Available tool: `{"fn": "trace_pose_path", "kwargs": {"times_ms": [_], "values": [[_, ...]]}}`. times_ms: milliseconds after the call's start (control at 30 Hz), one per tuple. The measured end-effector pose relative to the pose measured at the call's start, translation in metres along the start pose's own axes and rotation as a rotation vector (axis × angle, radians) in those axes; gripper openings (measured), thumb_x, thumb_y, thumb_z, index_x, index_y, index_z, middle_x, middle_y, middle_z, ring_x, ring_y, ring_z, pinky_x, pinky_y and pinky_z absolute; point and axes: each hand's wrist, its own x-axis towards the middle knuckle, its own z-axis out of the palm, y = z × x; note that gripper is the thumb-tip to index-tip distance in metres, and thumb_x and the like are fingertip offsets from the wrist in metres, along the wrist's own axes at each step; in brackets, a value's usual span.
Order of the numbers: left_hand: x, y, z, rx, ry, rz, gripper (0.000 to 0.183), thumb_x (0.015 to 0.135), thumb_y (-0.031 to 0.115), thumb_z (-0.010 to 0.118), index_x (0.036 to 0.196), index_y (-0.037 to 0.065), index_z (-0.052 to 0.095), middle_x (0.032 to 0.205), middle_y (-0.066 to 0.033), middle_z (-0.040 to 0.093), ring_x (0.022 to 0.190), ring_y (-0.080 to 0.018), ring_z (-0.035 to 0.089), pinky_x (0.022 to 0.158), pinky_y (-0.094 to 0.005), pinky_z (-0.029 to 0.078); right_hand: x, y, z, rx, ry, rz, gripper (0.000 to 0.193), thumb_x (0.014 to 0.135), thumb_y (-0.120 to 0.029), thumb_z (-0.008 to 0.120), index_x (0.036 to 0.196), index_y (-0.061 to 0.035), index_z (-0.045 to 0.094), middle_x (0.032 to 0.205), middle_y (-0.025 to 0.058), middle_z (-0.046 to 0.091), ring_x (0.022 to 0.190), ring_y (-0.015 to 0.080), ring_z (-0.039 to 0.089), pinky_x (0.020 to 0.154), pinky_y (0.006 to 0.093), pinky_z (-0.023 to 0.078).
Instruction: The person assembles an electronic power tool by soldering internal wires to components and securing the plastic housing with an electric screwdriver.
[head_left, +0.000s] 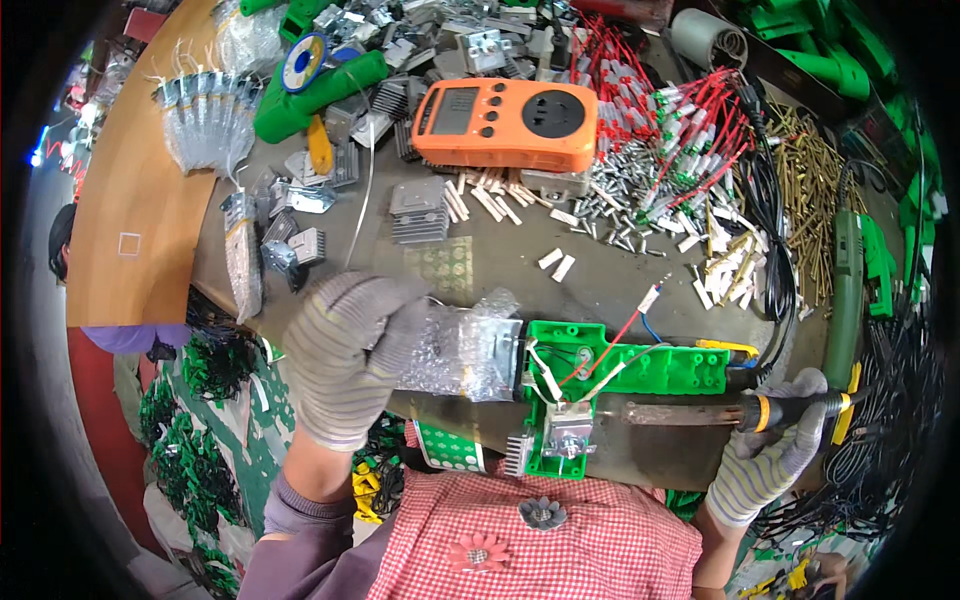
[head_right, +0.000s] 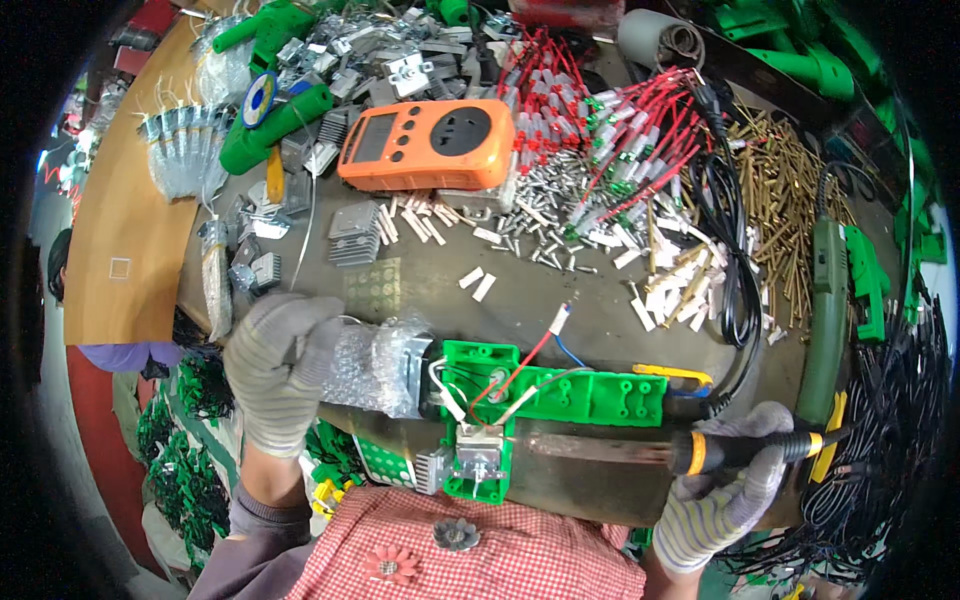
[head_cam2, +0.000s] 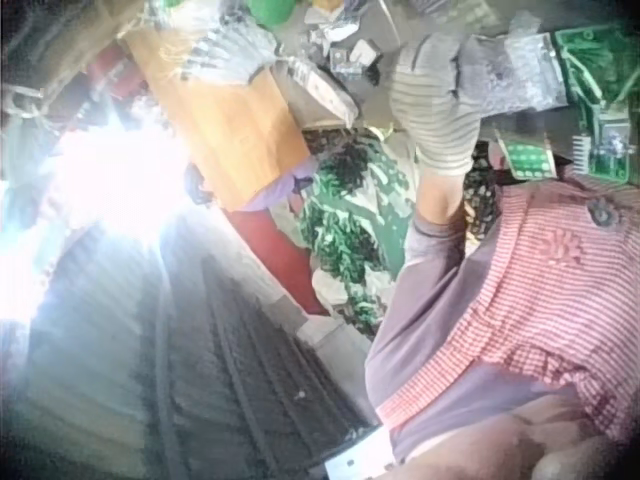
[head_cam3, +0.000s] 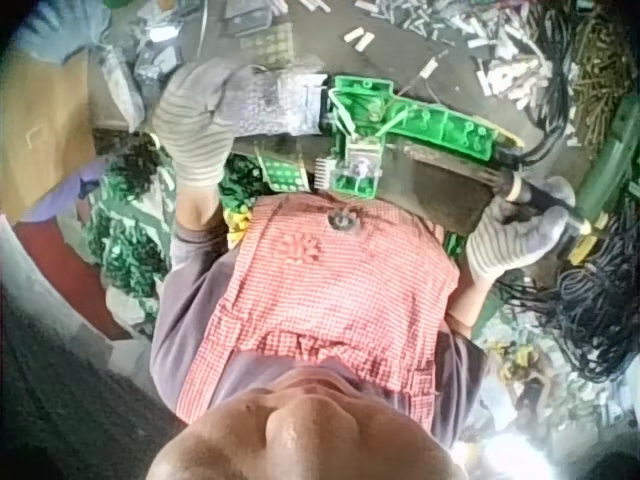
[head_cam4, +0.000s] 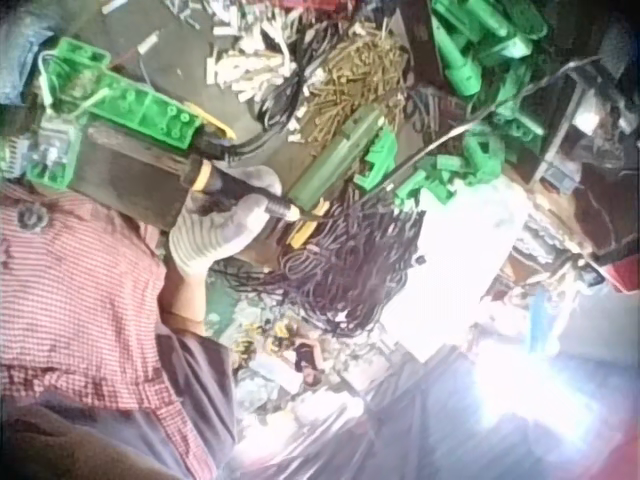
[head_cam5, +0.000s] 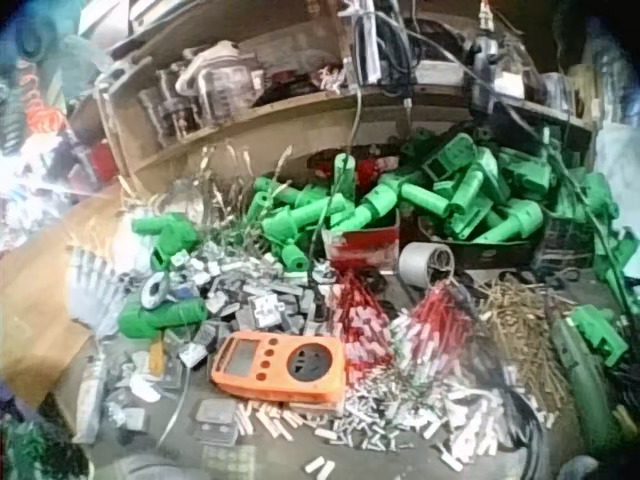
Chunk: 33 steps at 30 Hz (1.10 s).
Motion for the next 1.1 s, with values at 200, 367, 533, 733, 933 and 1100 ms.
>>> {"fn": "trace_pose_path", "kwargs": {"times_ms": [200, 367, 533, 733, 933, 1100], "values": [[0.017, 0.003, -0.006, -0.022, -0.088, -0.062, 0.008, 0.087, 0.011, 0.072, 0.095, 0.008, 0.071, 0.089, -0.0094, 0.069, 0.082, -0.0297, 0.066, 0.074, -0.0374, 0.052, 0.005, 0.004, 0.011, -0.166, 0.058, -0.011, 0.048, 0.097, -0.048, 0.061, 0.108, -0.0023, 0.051, 0.076, 0.0055, 0.058, 0.068, 0.0124, 0.057, 0.065, 0.0231, 0.048], [0.004, -0.002, -0.02, -0.181, 0.13, -0.241, 0.009, 0.086, 0.014, 0.072, 0.094, 0.011, 0.07, 0.089, -0.0087, 0.07, 0.071, -0.0276, 0.064, 0.07, -0.0361, 0.052, -0.001, 0.006, -0.006, -0.109, 0.032, -0.042, 0.054, 0.1, -0.034, 0.061, 0.139, 0.0005, 0.046, 0.1, 0.0068, 0.061, 0.084, 0.0144, 0.058, 0.077, 0.0297, 0.051], [0.038, 0.054, -0.02, -0.165, -0.299, 0.196, 0.012, 0.078, 0.017, 0.072, 0.09, 0.017, 0.068, 0.08, -0.003, 0.065, 0.062, -0.0236, 0.062, 0.056, -0.0377, 0.048, 0.006, -0.002, 0.01, -0.083, -0.024, 0.046, 0.04, 0.098, -0.035, 0.062, 0.119, -0.0015, 0.053, 0.092, 0.0056, 0.059, 0.083, 0.0128, 0.058, 0.072, 0.0262, 0.05], [0.031, 0.054, 0.003, -0.002, -0.401, 0.456, 0.021, 0.077, 0.024, 0.064, 0.097, 0.019, 0.069, 0.08, -0.0017, 0.061, 0.065, -0.0241, 0.063, 0.053, -0.0406, 0.048, 0.014, -0.003, 0.025, -0.16, 0.074, 0.157, 0.039, 0.094, -0.041, 0.065, 0.102, -0.0049, 0.053, 0.081, 0.0051, 0.058, 0.059, 0.0117, 0.056, 0.052, 0.0236, 0.045], [0.031, 0.05, 0.005, 0.003, -0.413, 0.467, 0.022, 0.078, 0.025, 0.062, 0.098, 0.017, 0.069, 0.079, -0.0029, 0.059, 0.067, -0.0238, 0.063, 0.053, -0.04, 0.047, 0.012, -0.01, 0.034, -0.256, 0.035, 0.154, 0.04, 0.096, -0.042, 0.062, 0.102, -0.0037, 0.054, 0.079, 0.0041, 0.055, 0.055, 0.0105, 0.054, 0.046, 0.0217, 0.041], [0.038, 0.054, 0.004, -0.011, -0.543, 0.46, 0.023, 0.077, 0.026, 0.062, 0.097, 0.016, 0.068, 0.079, -0.0027, 0.058, 0.067, -0.0225, 0.064, 0.051, -0.0393, 0.047, 0.015, -0.01, 0.031, -0.279, -0.033, 0.165, 0.041, 0.097, -0.042, 0.061, 0.103, -0.0024, 0.054, 0.08, 0.0041, 0.054, 0.053, 0.0097, 0.052, 0.045, 0.0215, 0.04]]}}
